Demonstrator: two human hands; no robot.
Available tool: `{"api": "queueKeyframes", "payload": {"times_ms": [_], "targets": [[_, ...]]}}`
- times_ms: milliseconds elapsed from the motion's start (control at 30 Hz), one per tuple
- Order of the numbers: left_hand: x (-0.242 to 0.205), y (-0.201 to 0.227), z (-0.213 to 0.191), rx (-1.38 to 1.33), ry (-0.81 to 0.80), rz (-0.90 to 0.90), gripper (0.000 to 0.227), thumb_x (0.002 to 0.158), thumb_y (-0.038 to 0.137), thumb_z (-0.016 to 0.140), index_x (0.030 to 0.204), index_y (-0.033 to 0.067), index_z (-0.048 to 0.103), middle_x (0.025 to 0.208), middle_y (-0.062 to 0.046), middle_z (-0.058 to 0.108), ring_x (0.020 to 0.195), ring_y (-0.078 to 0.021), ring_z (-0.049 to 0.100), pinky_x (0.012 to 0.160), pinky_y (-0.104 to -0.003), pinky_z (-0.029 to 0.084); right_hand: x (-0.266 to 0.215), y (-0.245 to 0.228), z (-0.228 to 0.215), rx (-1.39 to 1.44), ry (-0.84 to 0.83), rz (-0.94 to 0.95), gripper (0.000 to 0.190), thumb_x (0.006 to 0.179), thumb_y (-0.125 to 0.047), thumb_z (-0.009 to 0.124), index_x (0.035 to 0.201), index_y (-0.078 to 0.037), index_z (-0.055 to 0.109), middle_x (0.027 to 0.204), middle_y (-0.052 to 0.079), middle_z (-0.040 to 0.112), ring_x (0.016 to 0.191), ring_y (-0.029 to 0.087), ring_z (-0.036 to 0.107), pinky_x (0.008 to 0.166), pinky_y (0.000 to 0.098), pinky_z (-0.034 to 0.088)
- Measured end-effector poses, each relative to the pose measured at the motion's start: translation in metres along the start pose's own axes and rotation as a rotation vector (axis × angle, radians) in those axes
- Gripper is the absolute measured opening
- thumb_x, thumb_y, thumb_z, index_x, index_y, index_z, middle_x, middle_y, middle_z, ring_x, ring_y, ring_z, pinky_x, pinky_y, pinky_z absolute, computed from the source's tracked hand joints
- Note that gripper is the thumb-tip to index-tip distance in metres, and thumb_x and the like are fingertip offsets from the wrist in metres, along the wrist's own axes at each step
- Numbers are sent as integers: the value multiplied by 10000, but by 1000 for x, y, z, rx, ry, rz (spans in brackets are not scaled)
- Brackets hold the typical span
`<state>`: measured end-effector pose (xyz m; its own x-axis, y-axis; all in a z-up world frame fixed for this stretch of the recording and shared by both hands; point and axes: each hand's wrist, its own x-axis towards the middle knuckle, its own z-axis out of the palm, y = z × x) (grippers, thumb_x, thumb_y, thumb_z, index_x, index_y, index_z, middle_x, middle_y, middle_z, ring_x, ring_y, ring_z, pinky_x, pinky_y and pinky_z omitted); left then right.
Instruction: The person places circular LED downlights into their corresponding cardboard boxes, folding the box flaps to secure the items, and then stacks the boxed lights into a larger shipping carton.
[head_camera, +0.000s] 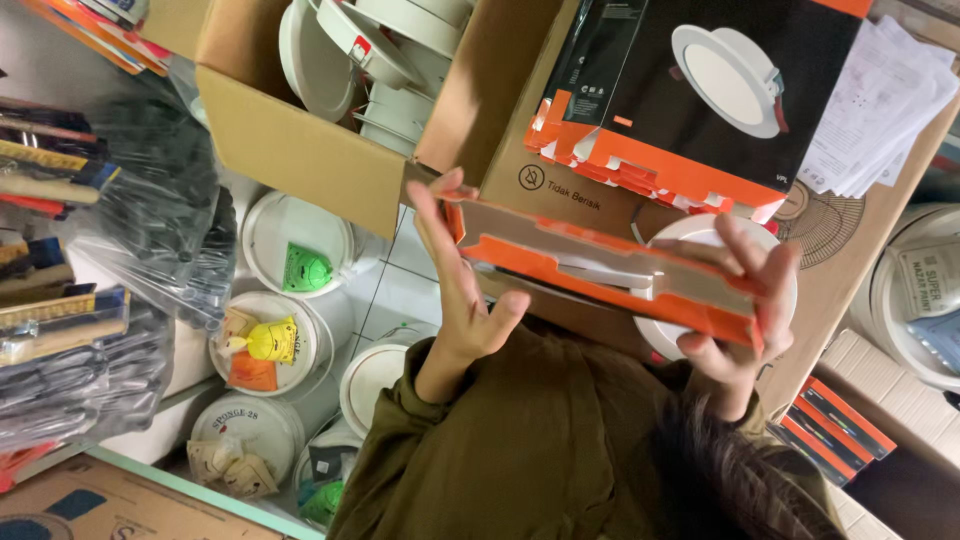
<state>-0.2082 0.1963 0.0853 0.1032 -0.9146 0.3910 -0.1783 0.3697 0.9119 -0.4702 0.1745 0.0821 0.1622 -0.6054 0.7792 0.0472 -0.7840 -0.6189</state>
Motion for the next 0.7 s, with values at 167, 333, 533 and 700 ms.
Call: {"api": "queueKeyframes", "payload": {"times_ms": [167,333,533,700], "targets": [[-18,-16,12,-286,85,-25,1112,1014,584,579,1663,79,-169,1721,-145,83,1488,-262,253,1283,-387,155,-44,9,-47,59,-122,181,696,975,-455,605,1587,-171,431,1415,269,600,1150,429,720,916,574,645],[-4,-46,6,-334,-79,-89,1082,923,280,779,1645,50,7,1720,-176,153,1576,-245,201,1305,-373,162,-81,48,-72,269,287,193,460,1058,-352,652,1476,-259,483,1411,203,642,1120,320,736,1016,603,613],[-13,-66,-28,-419,-499,-358,413,860,206,921,1123,-39,720,881,-21,702,812,-74,593,753,-242,481,-37,29,-49,199,461,507,717,1009,-486,730,1419,64,523,1282,195,718,1175,313,731,1050,438,595],[-6,-57,-22,-397,-327,-395,561,833,258,875,1250,-56,667,882,40,638,777,-41,533,679,-213,417,-38,36,-50,193,210,697,673,873,-376,832,1326,27,539,1300,88,659,1164,217,668,1026,358,574]]}}
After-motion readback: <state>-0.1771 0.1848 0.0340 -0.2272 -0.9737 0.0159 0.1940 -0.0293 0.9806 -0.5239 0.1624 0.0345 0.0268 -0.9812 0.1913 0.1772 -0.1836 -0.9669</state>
